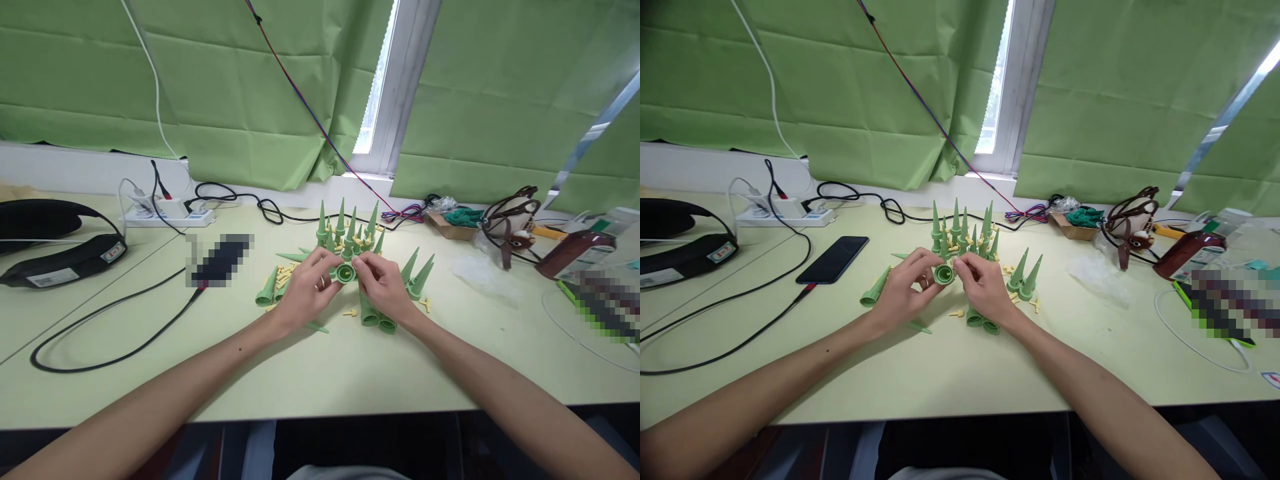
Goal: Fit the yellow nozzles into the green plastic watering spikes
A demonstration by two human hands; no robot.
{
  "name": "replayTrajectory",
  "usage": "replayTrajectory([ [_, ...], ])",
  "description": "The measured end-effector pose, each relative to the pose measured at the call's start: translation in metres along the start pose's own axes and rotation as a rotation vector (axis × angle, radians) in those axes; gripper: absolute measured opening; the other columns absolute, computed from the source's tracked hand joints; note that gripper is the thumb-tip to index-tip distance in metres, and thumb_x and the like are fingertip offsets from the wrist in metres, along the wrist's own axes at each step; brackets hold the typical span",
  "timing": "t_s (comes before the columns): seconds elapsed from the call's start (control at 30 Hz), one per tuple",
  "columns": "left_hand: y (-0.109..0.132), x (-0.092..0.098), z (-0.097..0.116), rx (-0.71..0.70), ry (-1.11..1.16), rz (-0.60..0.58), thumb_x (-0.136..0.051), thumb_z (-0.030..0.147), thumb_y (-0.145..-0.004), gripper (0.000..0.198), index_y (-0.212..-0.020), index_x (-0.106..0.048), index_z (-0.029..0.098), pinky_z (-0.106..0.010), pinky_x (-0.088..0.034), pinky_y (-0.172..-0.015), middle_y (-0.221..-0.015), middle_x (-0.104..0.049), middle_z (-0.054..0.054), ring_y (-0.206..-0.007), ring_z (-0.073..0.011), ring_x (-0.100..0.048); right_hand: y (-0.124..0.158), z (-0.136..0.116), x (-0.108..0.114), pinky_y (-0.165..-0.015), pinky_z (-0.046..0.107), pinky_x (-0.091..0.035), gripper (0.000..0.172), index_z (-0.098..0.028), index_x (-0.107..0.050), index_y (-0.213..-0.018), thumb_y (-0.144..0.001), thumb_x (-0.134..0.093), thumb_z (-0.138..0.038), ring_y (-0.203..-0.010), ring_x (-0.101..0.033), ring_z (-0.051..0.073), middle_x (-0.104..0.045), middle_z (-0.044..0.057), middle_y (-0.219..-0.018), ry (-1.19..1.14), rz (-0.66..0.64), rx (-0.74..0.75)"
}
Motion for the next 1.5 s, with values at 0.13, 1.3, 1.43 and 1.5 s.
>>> replayTrajectory([
  [0.13, 0.002, -0.001, 0.001, -0.103, -0.123, -0.001, -0.051, 0.006, -0.082, 0.026, -0.103, -0.055, 0.021, -0.022, -0.045, -0.057, -0.098, -0.052, -0.002, -0.059, -0.0058, -0.048, 0.0, -0.001, -0.001, -0.048, 0.025, -0.03, 0.037, -0.02, -0.048, -0.067, -0.096, -0.048, -0.043, -0.048, -0.036, 0.01, -0.041, -0.005, -0.052, 0.033, 0.004, -0.001],
  [1.3, -0.005, 0.001, 0.0, 0.242, 0.238, -0.06, -0.058, 0.039, -0.09, 0.021, -0.088, -0.062, 0.018, -0.022, -0.047, -0.052, -0.091, -0.054, -0.003, -0.063, -0.0089, -0.052, 0.0, 0.0, -0.001, -0.047, 0.025, -0.029, 0.025, -0.02, -0.054, -0.077, -0.095, -0.051, -0.038, -0.049, -0.037, 0.01, -0.043, -0.004, -0.056, 0.001, -0.007, 0.022],
  [1.43, -0.003, 0.002, 0.004, 0.089, 0.127, 0.017, -0.059, 0.031, -0.09, 0.013, -0.088, -0.062, 0.018, -0.021, -0.046, -0.052, -0.089, -0.052, -0.003, -0.067, -0.0094, -0.051, 0.0, 0.0, 0.0, -0.047, 0.025, -0.027, 0.026, -0.02, -0.054, -0.077, -0.095, -0.051, -0.037, -0.049, -0.035, 0.01, -0.042, -0.005, -0.056, 0.017, 0.02, 0.047],
  [1.5, -0.002, 0.002, 0.005, 0.03, 0.091, 0.044, -0.061, 0.027, -0.09, 0.01, -0.093, -0.064, 0.018, -0.02, -0.045, -0.051, -0.09, -0.054, -0.003, -0.062, -0.0075, -0.048, 0.0, 0.0, 0.0, -0.047, 0.025, -0.026, 0.026, -0.019, -0.054, -0.076, -0.095, -0.051, -0.037, -0.049, -0.034, 0.01, -0.041, -0.005, -0.056, 0.029, 0.031, 0.047],
])
Point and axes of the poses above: each hand's wrist, its own y-axis away from the middle knuckle, its own x-axis out of the back of the hand, z = x × y, the point moved 4 cm from there along -y, towards the middle knuckle
